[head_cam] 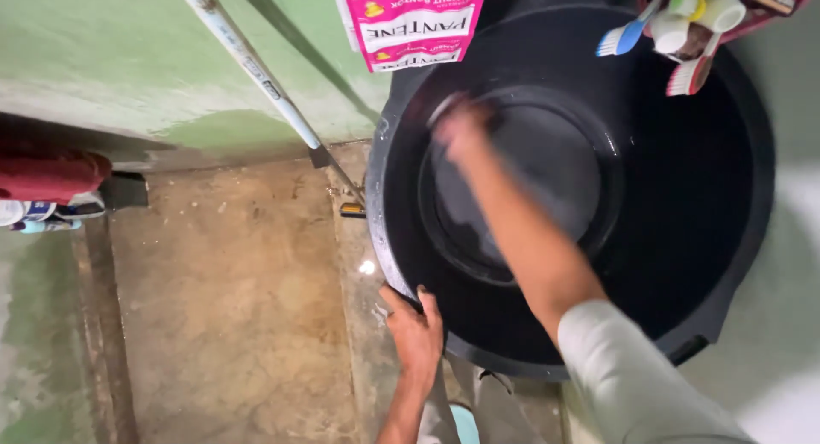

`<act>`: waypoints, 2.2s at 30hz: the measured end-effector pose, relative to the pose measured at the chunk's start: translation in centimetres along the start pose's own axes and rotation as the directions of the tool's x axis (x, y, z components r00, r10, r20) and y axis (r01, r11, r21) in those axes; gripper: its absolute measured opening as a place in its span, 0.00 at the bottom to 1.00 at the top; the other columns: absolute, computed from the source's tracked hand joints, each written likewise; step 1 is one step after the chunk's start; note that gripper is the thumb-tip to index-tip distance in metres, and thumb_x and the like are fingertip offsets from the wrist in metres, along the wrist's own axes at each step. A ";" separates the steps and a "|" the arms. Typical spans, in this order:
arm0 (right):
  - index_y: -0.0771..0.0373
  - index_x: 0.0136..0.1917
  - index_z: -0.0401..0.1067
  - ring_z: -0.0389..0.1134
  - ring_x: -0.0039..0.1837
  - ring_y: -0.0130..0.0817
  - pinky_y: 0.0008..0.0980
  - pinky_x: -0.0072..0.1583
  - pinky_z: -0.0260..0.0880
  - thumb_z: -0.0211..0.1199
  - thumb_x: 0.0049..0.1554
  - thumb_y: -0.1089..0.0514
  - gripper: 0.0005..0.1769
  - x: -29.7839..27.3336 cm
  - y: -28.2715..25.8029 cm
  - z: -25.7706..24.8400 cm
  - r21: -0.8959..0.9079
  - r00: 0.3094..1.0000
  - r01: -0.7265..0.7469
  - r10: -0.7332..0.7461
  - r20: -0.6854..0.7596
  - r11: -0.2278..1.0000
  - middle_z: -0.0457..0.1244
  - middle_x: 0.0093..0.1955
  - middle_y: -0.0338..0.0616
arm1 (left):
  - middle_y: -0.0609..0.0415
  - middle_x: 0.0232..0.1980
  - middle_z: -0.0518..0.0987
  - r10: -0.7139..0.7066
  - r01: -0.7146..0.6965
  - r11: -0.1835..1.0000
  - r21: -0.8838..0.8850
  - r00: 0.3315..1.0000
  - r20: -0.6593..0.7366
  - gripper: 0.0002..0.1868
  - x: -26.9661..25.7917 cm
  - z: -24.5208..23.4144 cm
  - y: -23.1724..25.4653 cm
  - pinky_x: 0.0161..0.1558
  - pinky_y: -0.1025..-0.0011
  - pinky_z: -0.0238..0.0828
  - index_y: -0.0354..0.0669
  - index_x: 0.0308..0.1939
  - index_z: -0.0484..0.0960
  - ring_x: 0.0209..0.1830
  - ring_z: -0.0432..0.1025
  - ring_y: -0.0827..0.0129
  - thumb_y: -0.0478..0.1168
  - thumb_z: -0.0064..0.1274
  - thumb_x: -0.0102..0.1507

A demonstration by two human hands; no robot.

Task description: Scrubbing a tub, filling it with water, and squeegeeing the floor in a bathroom.

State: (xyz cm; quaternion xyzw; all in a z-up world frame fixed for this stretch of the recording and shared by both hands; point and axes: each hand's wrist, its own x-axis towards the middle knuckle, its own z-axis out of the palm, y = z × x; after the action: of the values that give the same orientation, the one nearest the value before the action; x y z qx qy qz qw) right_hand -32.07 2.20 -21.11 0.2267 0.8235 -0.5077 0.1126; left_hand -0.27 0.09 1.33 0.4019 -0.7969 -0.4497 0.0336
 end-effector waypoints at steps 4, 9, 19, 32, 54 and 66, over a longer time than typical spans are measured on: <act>0.64 0.63 0.68 0.68 0.64 0.47 0.46 0.62 0.70 0.56 0.62 0.42 0.26 -1.4 -0.4 2.6 -0.064 1.000 0.025 -0.024 0.011 0.998 0.66 0.63 0.56 | 0.32 0.24 0.77 -0.008 0.006 0.999 0.035 0.997 0.072 0.22 0.2 -1.1 -0.5 0.27 0.47 0.65 0.36 0.52 0.61 0.24 0.73 0.36 0.47 0.52 0.66; 0.66 0.60 0.68 0.69 0.63 0.48 0.46 0.61 0.71 0.55 0.62 0.46 0.23 -1.0 -1.2 3.6 -0.162 0.995 0.096 -0.093 0.023 0.982 0.67 0.60 0.59 | 0.32 0.22 0.77 -0.072 0.079 0.995 -0.057 0.991 0.110 0.26 0.8 -1.1 -0.2 0.27 0.49 0.68 0.37 0.56 0.60 0.21 0.75 0.39 0.46 0.52 0.62; 0.63 0.51 0.78 0.68 0.58 0.55 0.53 0.59 0.69 0.57 0.57 0.56 0.14 -8.4 15.1 -31.3 -0.467 0.461 0.877 0.077 0.884 0.113 0.69 0.54 0.58 | 0.31 0.28 0.78 0.010 -0.011 0.999 -0.050 1.000 -0.022 0.28 0.2 -0.9 1.2 0.29 0.46 0.68 0.34 0.62 0.59 0.28 0.74 0.33 0.46 0.50 0.66; 0.53 0.50 0.75 0.64 0.65 0.44 0.46 0.68 0.63 0.58 0.59 0.54 0.08 7.3 0.1 -29.5 -0.771 0.307 0.453 -0.734 0.606 -0.448 0.64 0.52 0.42 | 0.31 0.29 0.78 -0.039 0.039 0.999 -0.006 0.998 -0.047 0.25 0.4 -0.2 0.2 0.33 0.47 0.69 0.37 0.61 0.61 0.29 0.75 0.34 0.46 0.51 0.67; 0.56 0.80 0.55 0.66 0.59 0.39 0.35 0.60 0.66 0.31 0.69 0.47 0.30 -15.6 13.3 -17.5 0.026 0.562 -0.061 0.013 0.827 0.998 0.64 0.69 0.38 | 0.33 0.27 0.78 -0.037 0.032 0.996 -0.078 0.997 -0.069 0.27 -0.2 0.0 1.5 0.30 0.49 0.68 0.37 0.68 0.60 0.26 0.76 0.39 0.44 0.49 0.69; 0.70 0.76 0.67 0.72 0.47 0.52 0.45 0.50 0.73 0.58 0.66 0.61 0.27 -1.8 3.5 -22.5 -0.720 0.804 0.563 -0.472 0.362 0.406 0.71 0.49 0.58 | 0.38 0.24 0.77 -0.047 0.036 0.989 -0.141 0.996 -0.076 0.27 -0.5 -0.3 2.1 0.25 0.54 0.69 0.39 0.66 0.61 0.19 0.76 0.46 0.45 0.49 0.67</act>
State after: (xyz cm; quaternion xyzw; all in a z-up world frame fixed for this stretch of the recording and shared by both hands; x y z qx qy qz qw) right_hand -27.74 23.05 -12.76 -0.1411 0.9815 -0.1013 0.0808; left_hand -1.14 0.76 3.23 0.4327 -0.7530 -0.4886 0.0838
